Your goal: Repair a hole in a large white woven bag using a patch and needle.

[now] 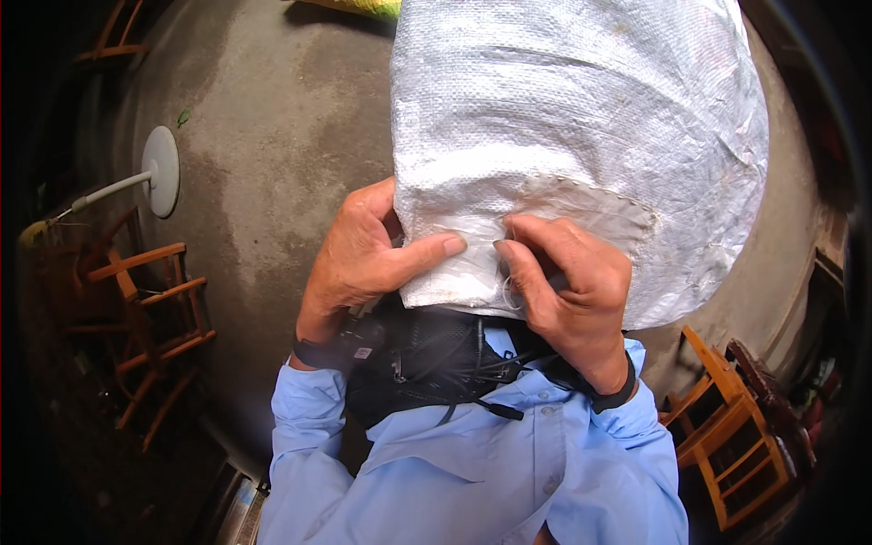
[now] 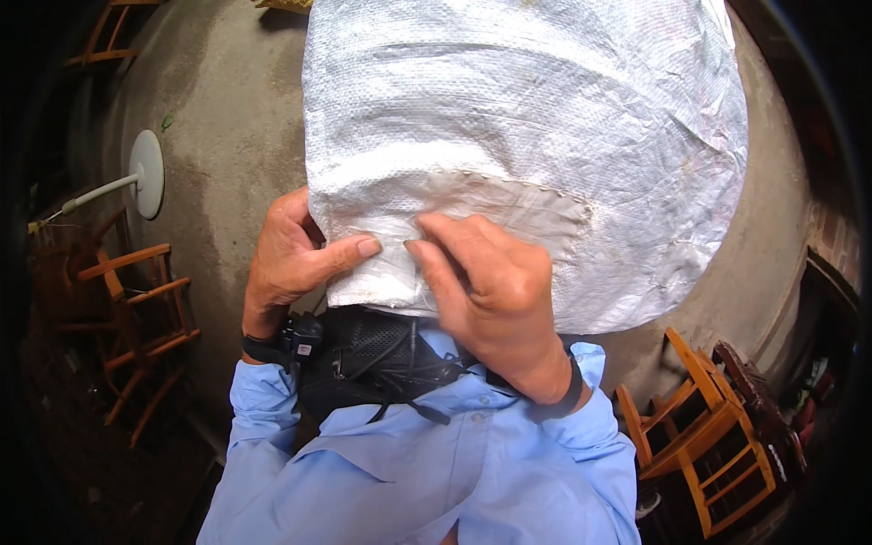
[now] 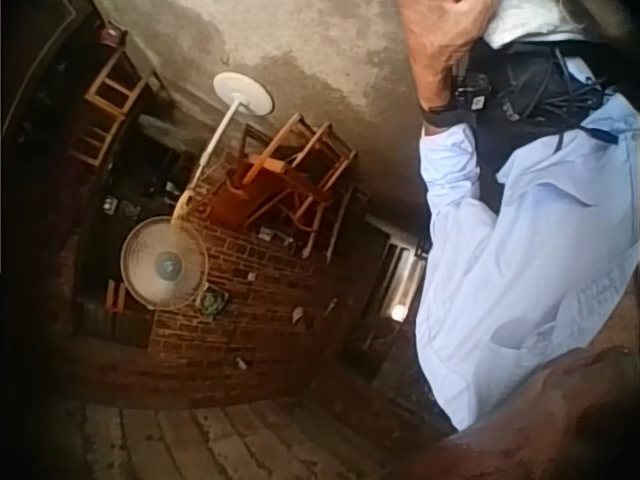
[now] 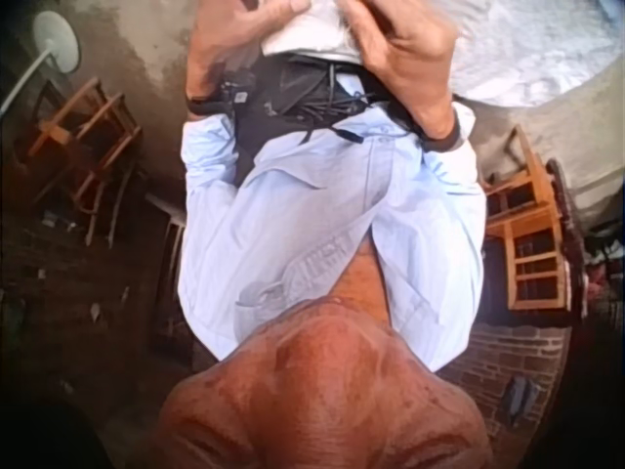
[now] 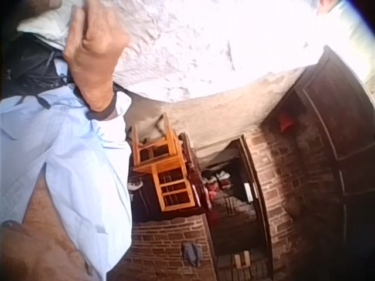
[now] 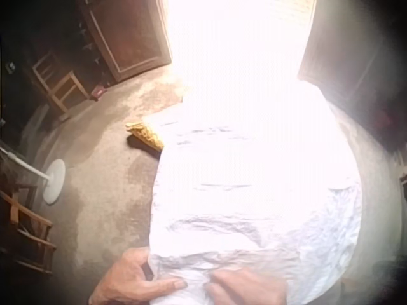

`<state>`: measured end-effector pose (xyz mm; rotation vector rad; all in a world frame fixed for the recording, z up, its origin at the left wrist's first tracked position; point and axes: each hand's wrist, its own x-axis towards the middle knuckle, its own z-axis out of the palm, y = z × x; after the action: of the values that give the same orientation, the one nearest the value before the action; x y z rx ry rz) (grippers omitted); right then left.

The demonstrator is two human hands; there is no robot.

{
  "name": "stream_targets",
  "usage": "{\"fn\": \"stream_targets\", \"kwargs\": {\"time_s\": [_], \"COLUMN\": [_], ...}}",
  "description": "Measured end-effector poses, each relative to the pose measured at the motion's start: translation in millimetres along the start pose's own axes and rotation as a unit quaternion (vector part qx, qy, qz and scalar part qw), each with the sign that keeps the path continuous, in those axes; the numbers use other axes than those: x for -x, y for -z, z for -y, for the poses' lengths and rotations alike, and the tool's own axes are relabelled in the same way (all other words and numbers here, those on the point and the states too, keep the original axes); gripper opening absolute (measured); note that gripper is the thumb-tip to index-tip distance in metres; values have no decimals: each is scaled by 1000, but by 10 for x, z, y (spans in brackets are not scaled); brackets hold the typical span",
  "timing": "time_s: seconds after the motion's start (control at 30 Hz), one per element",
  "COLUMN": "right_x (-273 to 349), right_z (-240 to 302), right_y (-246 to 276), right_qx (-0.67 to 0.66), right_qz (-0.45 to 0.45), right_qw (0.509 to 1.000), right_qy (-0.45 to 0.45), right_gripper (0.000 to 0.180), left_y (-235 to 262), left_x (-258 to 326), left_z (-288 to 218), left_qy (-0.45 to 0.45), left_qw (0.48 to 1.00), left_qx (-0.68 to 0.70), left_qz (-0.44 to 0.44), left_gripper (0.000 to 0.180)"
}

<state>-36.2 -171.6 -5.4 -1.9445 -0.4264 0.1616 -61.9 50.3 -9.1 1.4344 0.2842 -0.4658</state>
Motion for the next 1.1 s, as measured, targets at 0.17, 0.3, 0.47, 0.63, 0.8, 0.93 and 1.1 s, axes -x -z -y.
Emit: {"fn": "stream_targets", "kwargs": {"time_s": [0.17, 0.3, 0.47, 0.63, 0.8, 0.93, 1.1], "right_x": [5, 18, 12, 28, 21, 6, -67], "right_z": [-15, -27, -179, -259, -250, -219, -115], "right_y": [-99, -61, 49, 51, 68, 40, 95], "right_qx": [45, 99, 21, -12, -10, -5, 31], "right_qz": [-14, 23, 68, 90, 93, 73, 75], "right_qw": [998, 992, 980, 972, 971, 980, 987], "right_qy": [38, 74, 186, 216, 221, 187, 136], "right_gripper": [17, 15, 13, 11, 14, 17, 17], "left_y": [2, 52, 138, 153, 185, 135, 80], "left_x": [-7, 10, 24, 16, 31, 53, 30], "left_z": [37, 79, 190, 260, 245, 215, 132], "left_qy": [-15, -18, -20, -16, -30, -10, -5], "left_qw": [1000, 1000, 996, 995, 995, 995, 999], "left_qx": [-5, 23, 90, 102, 82, 91, 17], "left_qz": [-4, 13, 16, 15, 44, 41, 32], "left_gripper": [44, 54, 70, 83, 83, 79, 66]}}
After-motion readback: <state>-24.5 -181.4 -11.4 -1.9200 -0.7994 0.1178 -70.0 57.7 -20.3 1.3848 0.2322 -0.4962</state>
